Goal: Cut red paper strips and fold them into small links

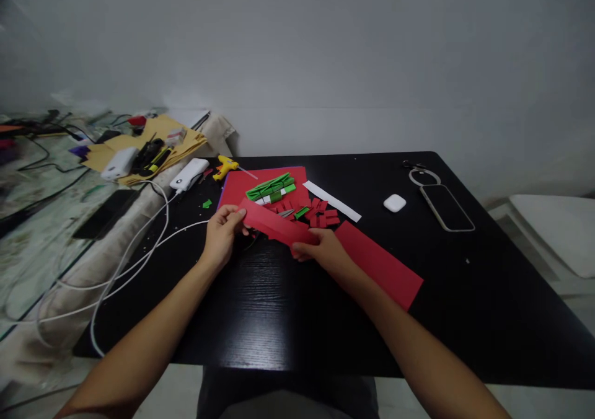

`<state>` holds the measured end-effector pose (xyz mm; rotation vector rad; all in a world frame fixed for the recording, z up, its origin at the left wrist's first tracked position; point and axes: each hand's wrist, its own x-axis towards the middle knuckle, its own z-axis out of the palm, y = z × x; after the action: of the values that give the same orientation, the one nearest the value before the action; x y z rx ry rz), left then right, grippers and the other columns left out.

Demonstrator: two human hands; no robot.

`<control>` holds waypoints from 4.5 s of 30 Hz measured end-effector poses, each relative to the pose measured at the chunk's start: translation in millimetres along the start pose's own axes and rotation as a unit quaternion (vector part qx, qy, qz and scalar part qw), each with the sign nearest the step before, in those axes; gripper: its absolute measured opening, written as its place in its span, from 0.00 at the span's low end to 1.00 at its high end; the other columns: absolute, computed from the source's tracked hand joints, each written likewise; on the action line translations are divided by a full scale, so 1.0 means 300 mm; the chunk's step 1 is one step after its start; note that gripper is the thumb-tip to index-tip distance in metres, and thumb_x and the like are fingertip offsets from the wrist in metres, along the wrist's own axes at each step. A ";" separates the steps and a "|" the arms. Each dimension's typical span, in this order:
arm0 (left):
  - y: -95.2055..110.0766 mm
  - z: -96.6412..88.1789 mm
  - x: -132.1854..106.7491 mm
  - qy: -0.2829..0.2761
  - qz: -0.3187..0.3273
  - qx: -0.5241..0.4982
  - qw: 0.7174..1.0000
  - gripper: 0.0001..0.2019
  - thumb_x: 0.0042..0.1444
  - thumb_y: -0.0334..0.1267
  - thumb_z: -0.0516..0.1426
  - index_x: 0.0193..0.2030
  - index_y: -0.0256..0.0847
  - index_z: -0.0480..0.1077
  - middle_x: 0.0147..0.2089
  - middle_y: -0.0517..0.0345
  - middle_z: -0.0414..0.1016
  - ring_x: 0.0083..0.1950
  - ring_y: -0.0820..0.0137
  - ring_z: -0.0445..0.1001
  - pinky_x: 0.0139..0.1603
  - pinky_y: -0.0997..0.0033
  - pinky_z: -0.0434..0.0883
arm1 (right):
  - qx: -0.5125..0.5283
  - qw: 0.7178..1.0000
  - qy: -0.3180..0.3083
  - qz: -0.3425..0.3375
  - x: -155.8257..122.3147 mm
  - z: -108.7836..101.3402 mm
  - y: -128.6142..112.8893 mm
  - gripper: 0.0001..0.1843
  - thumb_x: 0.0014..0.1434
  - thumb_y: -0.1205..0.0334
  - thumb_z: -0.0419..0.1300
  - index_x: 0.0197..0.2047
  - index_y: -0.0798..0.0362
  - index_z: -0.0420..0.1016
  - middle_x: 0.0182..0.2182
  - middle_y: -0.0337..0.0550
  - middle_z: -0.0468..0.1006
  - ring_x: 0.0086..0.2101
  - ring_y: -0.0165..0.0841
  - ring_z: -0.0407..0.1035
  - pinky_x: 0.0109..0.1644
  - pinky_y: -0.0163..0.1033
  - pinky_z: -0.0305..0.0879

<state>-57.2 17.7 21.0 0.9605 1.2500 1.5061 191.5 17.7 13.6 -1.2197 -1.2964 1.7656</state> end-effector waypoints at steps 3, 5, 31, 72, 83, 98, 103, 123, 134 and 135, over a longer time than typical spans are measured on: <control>-0.008 0.005 -0.003 -0.006 0.000 -0.001 1.000 0.18 0.50 0.47 0.67 0.37 0.38 0.67 0.22 0.61 0.77 0.19 0.73 0.73 0.22 0.78 0.69 | 0.030 0.998 0.058 -0.020 0.016 -0.034 -0.017 0.17 0.49 0.53 0.75 0.38 0.56 0.81 0.32 0.48 0.85 0.31 0.37 0.80 0.39 0.42 0.79; -0.012 0.009 -0.009 -0.034 -0.006 0.005 0.999 0.19 0.50 0.47 0.68 0.38 0.38 0.67 0.22 0.61 0.76 0.21 0.73 0.73 0.22 0.78 0.70 | 0.043 0.996 0.076 -0.028 0.023 -0.048 -0.023 0.15 0.50 0.53 0.74 0.36 0.54 0.81 0.31 0.47 0.85 0.30 0.37 0.79 0.38 0.42 0.79; 0.021 -0.037 0.014 -0.122 -0.103 -0.027 0.987 0.06 0.56 0.39 0.60 0.35 0.39 0.70 0.24 0.61 0.74 0.22 0.74 0.71 0.21 0.78 0.67 | 0.172 0.985 -0.004 -0.025 0.030 -0.093 -0.046 0.13 0.48 0.59 0.63 0.37 0.54 0.82 0.34 0.50 0.85 0.37 0.43 0.81 0.38 0.43 0.76; 0.012 0.084 -0.127 -0.251 -0.103 0.132 0.953 0.17 0.58 0.52 0.62 0.32 0.38 0.69 0.22 0.64 0.69 0.19 0.78 0.65 0.17 0.81 0.59 | 0.049 0.987 -0.151 0.035 -0.094 0.117 -0.005 0.23 0.61 0.42 0.63 0.43 0.55 0.71 0.29 0.42 0.80 0.26 0.33 0.78 0.31 0.38 0.78; 0.011 0.085 -0.134 -0.261 -0.094 0.124 0.953 0.16 0.59 0.49 0.62 0.33 0.37 0.70 0.21 0.64 0.68 0.20 0.77 0.66 0.18 0.81 0.61 | 0.066 0.992 -0.101 0.027 -0.090 0.109 -0.010 0.21 0.58 0.44 0.66 0.40 0.56 0.75 0.32 0.45 0.82 0.31 0.35 0.79 0.38 0.42 0.78; 0.044 0.102 -0.169 -0.285 -0.069 0.131 0.947 0.12 0.58 0.46 0.62 0.34 0.39 0.71 0.25 0.62 0.71 0.24 0.75 0.69 0.25 0.76 0.66 | 0.012 0.998 -0.061 -0.006 -0.105 0.090 -0.057 0.14 0.57 0.48 0.66 0.34 0.51 0.78 0.29 0.37 0.79 0.30 0.33 0.74 0.36 0.37 0.70; 0.043 0.096 -0.170 -0.298 -0.067 0.140 0.942 0.14 0.61 0.47 0.60 0.34 0.38 0.70 0.24 0.61 0.70 0.24 0.75 0.68 0.26 0.77 0.66 | -0.040 0.997 -0.045 -0.042 -0.098 0.085 -0.048 0.13 0.58 0.51 0.65 0.31 0.53 0.78 0.28 0.37 0.77 0.29 0.31 0.69 0.35 0.35 0.63; 0.046 0.097 -0.154 -0.260 -0.058 0.085 0.960 0.18 0.61 0.51 0.60 0.32 0.36 0.69 0.22 0.64 0.69 0.21 0.79 0.65 0.23 0.79 0.63 | 0.156 0.979 -0.092 0.092 -0.108 0.098 -0.061 0.14 0.53 0.52 0.71 0.36 0.51 0.76 0.30 0.38 0.81 0.29 0.34 0.77 0.36 0.38 0.73; 0.032 0.079 -0.121 -0.233 -0.090 0.031 0.968 0.17 0.53 0.49 0.67 0.34 0.36 0.71 0.21 0.62 0.74 0.19 0.76 0.71 0.20 0.78 0.68 | 0.177 0.973 -0.118 0.090 -0.100 0.085 -0.061 0.23 0.64 0.42 0.58 0.44 0.54 0.80 0.35 0.48 0.84 0.32 0.38 0.80 0.34 0.40 0.77; 0.032 0.077 -0.118 -0.227 -0.088 0.027 0.970 0.17 0.53 0.48 0.67 0.35 0.36 0.71 0.21 0.62 0.74 0.20 0.75 0.71 0.20 0.78 0.69 | 0.182 0.971 -0.125 0.088 -0.100 0.082 -0.065 0.22 0.63 0.42 0.60 0.45 0.54 0.79 0.37 0.49 0.84 0.33 0.39 0.80 0.36 0.41 0.78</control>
<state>-27.3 -10.7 34.2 1.1230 1.0146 1.0427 179.4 -11.4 43.6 -0.9497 -0.9538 2.2249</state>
